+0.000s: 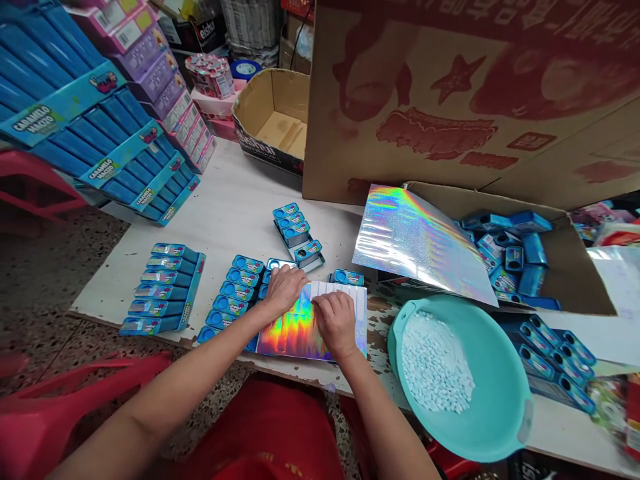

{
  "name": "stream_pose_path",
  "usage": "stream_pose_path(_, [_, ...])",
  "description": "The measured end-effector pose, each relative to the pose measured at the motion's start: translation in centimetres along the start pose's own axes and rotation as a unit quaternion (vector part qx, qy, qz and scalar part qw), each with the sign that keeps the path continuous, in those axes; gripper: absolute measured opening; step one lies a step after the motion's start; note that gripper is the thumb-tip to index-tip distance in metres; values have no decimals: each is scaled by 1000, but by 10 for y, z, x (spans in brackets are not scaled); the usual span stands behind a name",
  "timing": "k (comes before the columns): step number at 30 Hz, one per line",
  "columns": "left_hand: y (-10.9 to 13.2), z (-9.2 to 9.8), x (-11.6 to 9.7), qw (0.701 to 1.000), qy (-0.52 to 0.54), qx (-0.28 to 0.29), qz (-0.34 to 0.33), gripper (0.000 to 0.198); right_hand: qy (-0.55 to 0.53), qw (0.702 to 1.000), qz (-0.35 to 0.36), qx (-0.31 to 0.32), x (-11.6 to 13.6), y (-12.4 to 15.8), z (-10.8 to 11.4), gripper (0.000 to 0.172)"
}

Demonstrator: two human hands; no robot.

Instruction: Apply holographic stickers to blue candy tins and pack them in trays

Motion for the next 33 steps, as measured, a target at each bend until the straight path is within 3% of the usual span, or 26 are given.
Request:
stream_pose_path(4, [3, 8, 1, 998, 46, -46, 4, 24, -57, 995, -74, -40, 8, -4, 39, 6])
stream_pose_path(6, [13, 26, 8, 986, 134, -96, 19, 24, -101, 985, -127, -59, 8, -5, 52, 6])
stream_pose_path(8, [29, 42, 12, 954, 274, -123, 13, 30, -139, 974, -169, -64, 9, -5, 57, 8])
stream_pose_path(10, [47, 46, 4, 899, 430, -79, -12, 43, -175, 963, -196, -64, 12, -6, 58, 10])
stream_pose_path(12, [65, 35, -8, 838, 545, 11, -3, 50, -213, 950, -218, -67, 14, -3, 55, 12])
stream_pose_path(14, [84, 16, -11, 795, 598, 79, 59, 40, -255, 931, -250, -71, 14, 4, 46, 14])
stream_pose_path(16, [105, 0, 0, 781, 603, 98, 132, 30, -304, 903, -297, -68, 13, 17, 28, 18])
stream_pose_path(18, [127, -6, 20, 800, 568, 89, 168, 25, -353, 869, -343, -55, 16, 34, 1, 22])
stream_pose_path(20, [151, -3, 47, 840, 506, 74, 179, 21, -388, 842, -372, -46, 28, 49, -28, 26])
stream_pose_path(25, [196, 15, 122, 912, 358, 67, 186, 19, -431, 804, -407, -47, 77, 65, -99, 27])
stream_pose_path(29, [195, 18, 160, 954, 253, 101, 124, 16, -426, 792, -432, -72, 104, 69, -141, 25])
stream_pose_path(33, [182, 5, 171, 970, 206, 124, 49, 15, -386, 823, -400, -117, 116, 69, -150, 19])
Point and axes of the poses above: each hand's wrist, its own y-axis away from the middle knuckle, its own z-axis out of the back of the hand, x = y × z, the point moved 10 cm from there along -y, towards the middle knuckle, and after that the axes turned 13 degrees about -y, right-handed, at the moved point
